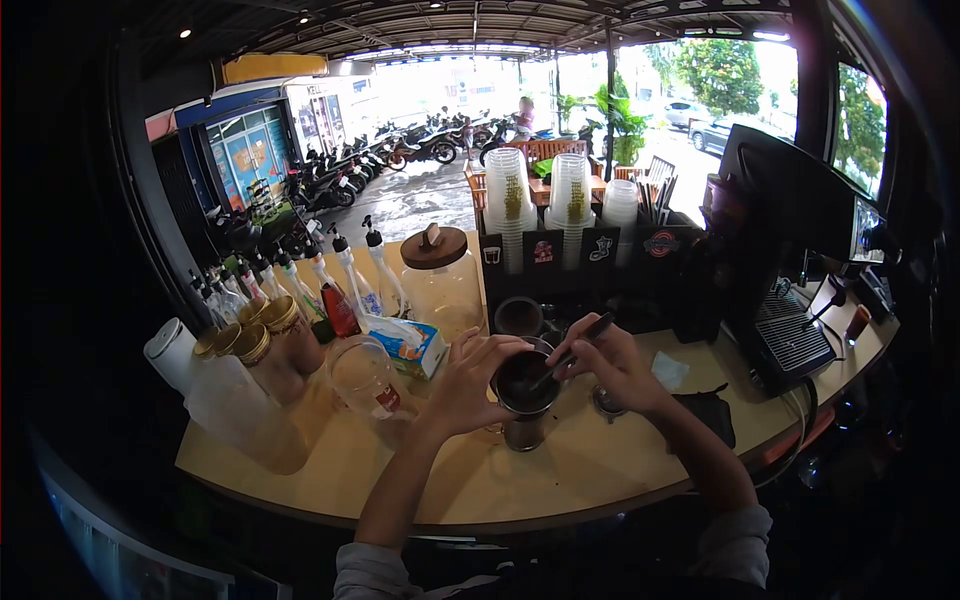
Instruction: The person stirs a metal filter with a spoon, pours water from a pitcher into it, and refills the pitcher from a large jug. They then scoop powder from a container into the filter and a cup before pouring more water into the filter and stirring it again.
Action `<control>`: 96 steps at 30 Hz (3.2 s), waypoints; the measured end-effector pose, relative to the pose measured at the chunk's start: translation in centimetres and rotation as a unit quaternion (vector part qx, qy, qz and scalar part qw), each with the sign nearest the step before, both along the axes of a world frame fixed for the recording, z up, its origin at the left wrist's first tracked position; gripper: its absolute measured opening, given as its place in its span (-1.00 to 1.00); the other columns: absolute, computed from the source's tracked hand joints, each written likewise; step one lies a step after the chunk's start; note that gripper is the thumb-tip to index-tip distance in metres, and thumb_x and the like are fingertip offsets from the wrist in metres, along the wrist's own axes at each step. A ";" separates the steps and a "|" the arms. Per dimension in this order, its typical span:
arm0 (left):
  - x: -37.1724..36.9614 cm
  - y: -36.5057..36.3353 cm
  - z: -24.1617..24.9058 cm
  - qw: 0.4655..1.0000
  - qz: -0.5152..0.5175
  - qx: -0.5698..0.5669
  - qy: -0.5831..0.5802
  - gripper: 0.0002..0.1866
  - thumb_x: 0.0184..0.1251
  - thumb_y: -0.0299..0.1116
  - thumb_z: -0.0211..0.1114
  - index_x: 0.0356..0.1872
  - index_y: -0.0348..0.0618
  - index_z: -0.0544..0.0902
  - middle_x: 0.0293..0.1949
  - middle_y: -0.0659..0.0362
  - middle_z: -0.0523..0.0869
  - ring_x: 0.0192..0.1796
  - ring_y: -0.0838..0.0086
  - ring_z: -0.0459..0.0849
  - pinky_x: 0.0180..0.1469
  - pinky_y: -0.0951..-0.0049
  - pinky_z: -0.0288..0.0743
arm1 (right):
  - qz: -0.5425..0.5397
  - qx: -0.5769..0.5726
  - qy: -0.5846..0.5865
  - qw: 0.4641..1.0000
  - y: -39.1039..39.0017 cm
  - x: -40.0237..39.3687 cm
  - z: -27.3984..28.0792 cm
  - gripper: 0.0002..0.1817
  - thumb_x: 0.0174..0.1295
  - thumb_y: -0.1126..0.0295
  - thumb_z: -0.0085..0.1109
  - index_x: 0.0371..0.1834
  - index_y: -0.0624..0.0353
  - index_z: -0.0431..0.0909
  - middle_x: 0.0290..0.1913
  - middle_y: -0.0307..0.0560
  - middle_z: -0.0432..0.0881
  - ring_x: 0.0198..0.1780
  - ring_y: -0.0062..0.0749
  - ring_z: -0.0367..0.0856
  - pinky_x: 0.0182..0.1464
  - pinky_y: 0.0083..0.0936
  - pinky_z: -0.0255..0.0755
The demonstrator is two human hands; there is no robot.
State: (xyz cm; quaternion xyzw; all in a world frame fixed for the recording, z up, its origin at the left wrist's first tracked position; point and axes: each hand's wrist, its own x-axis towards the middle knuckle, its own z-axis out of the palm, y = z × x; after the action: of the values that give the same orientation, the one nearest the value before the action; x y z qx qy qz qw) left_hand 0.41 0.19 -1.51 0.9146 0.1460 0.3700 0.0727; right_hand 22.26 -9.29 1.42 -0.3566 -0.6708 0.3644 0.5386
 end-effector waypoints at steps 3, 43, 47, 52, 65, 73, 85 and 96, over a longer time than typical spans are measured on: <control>-0.2 0.0 0.1 1.000 0.008 0.006 0.010 -0.19 -0.33 -0.11 0.62 0.11 0.05 0.49 0.08 0.22 0.56 0.17 0.30 0.53 0.40 0.04 0.08 | -0.008 0.005 -0.002 1.000 0.4 0.3 -0.2 -0.87 0.47 0.43 -0.15 -0.05 0.23 0.35 -0.16 -0.04 0.63 -0.12 -0.48 0.65 -0.09 -0.49 0.60; -0.4 0.2 0.3 0.999 -0.033 -0.009 0.009 -0.20 -0.31 -0.21 0.62 0.11 -0.03 0.45 0.09 0.13 0.52 0.19 0.19 0.47 0.35 0.14 0.20 | -0.027 0.020 -0.059 0.998 1.1 -0.8 1.1 -0.83 0.46 0.38 -0.12 -0.12 0.29 0.34 -0.26 -0.04 0.64 -0.25 -0.49 0.67 -0.24 -0.54 0.66; -0.3 0.1 0.6 0.999 -0.035 -0.021 0.026 -0.21 -0.31 -0.21 0.62 0.10 -0.04 0.46 0.08 0.13 0.52 0.19 0.19 0.48 0.35 0.13 0.20 | -0.011 0.030 -0.085 0.996 0.8 -1.3 1.4 -0.84 0.46 0.40 -0.13 -0.16 0.28 0.41 -0.37 -0.14 0.65 -0.36 -0.62 0.63 -0.30 -0.60 0.61; -0.1 -0.1 0.5 0.999 -0.037 -0.021 0.019 -0.22 -0.31 -0.22 0.58 0.11 -0.02 0.46 0.07 0.15 0.51 0.19 0.18 0.47 0.37 0.11 0.17 | -0.011 0.014 -0.104 0.994 0.9 -1.7 2.1 -0.82 0.46 0.36 -0.12 -0.15 0.27 0.39 -0.37 -0.14 0.64 -0.37 -0.59 0.64 -0.32 -0.59 0.61; -0.2 -0.3 0.1 0.999 -0.019 -0.032 -0.005 -0.19 -0.33 -0.23 0.56 0.14 0.01 0.44 0.10 0.16 0.50 0.21 0.17 0.46 0.37 0.11 0.15 | -0.039 0.046 -0.126 0.990 0.5 -1.7 2.7 -0.83 0.44 0.42 -0.14 -0.18 0.31 0.39 -0.40 -0.13 0.63 -0.37 -0.57 0.64 -0.32 -0.60 0.58; -0.2 -0.7 0.2 0.999 -0.007 -0.042 -0.016 -0.17 -0.35 -0.22 0.58 0.13 -0.02 0.44 0.07 0.16 0.52 0.21 0.18 0.47 0.37 0.15 0.16 | -0.051 0.057 -0.121 0.990 0.5 -1.3 2.1 -0.81 0.45 0.37 -0.13 -0.17 0.31 0.39 -0.35 -0.11 0.63 -0.36 -0.54 0.66 -0.32 -0.63 0.58; 0.0 -0.3 0.3 0.999 -0.012 -0.031 0.007 -0.18 -0.35 -0.19 0.59 0.12 -0.02 0.45 0.08 0.15 0.52 0.21 0.20 0.47 0.39 0.09 0.12 | -0.039 0.042 -0.070 0.996 0.8 -1.3 1.6 -0.81 0.44 0.37 -0.10 -0.20 0.28 0.43 -0.42 -0.19 0.64 -0.42 -0.64 0.63 -0.38 -0.64 0.55; 0.0 0.6 2.1 0.995 -0.037 -0.006 0.096 -0.22 -0.34 -0.22 0.58 0.06 -0.07 0.45 0.10 0.18 0.43 0.22 0.12 0.45 0.43 -0.07 0.05 | -0.015 0.045 -0.149 0.988 2.7 -2.0 3.5 -0.84 0.39 0.41 -0.04 -0.27 0.28 0.45 -0.50 -0.16 0.62 -0.51 -0.60 0.62 -0.45 -0.60 0.53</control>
State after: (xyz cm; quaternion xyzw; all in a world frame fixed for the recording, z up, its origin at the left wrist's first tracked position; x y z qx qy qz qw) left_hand 0.38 0.81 0.56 0.9502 0.1205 0.2768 0.0778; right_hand 20.22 -6.60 4.95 -0.3925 -0.7540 0.2680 0.4535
